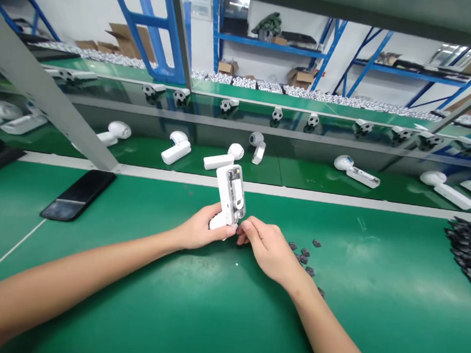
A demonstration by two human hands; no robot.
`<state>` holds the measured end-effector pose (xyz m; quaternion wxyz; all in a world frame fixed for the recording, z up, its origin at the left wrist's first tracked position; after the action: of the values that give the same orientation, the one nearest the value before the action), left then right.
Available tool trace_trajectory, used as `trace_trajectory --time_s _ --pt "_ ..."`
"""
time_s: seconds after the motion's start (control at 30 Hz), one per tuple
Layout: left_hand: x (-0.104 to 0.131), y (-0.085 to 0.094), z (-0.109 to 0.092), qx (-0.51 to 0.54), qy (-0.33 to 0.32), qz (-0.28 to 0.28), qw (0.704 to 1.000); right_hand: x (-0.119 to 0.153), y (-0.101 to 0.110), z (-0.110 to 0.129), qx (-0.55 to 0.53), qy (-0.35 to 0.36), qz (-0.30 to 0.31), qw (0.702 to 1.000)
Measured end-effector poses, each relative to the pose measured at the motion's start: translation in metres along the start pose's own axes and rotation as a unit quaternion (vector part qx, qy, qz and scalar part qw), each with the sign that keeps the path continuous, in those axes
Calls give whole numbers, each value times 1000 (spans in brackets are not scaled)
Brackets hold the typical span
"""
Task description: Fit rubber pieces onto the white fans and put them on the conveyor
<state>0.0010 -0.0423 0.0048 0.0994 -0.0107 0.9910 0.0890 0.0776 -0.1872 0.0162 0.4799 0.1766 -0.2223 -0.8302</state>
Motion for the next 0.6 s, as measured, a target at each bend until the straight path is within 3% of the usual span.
trace_trajectory --time_s 0.1,0.23,0.33,0.43,0.5,0.6 --pt "2 3 1 -17 21 -28 999 2 15 -9 11 -8 -6 1000" --pt "3 1 0 -8 43 -42 998 4 48 -21 11 -25 -88 996" --pt "-9 8 -2 -37 55 -69 995 3 66 -29 28 -38 -120 992" --pt "-41 40 -8 -203 113 -119 965 1 78 -40 74 -68 -114 988" --pt "-71 72 -15 -348 160 -138 913 3 88 -49 111 -98 -109 983" --pt "-117 119 -24 -450 188 -147 861 9 101 -62 155 -142 -76 975"
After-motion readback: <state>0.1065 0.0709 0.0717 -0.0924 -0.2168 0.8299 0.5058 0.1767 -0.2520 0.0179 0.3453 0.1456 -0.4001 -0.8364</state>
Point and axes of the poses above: each hand's wrist, its own x-axis away from the middle knuckle, its own y-axis out of the back of the hand, z = x × y, the point moved 6 cm from there along -x, towards the middle knuckle
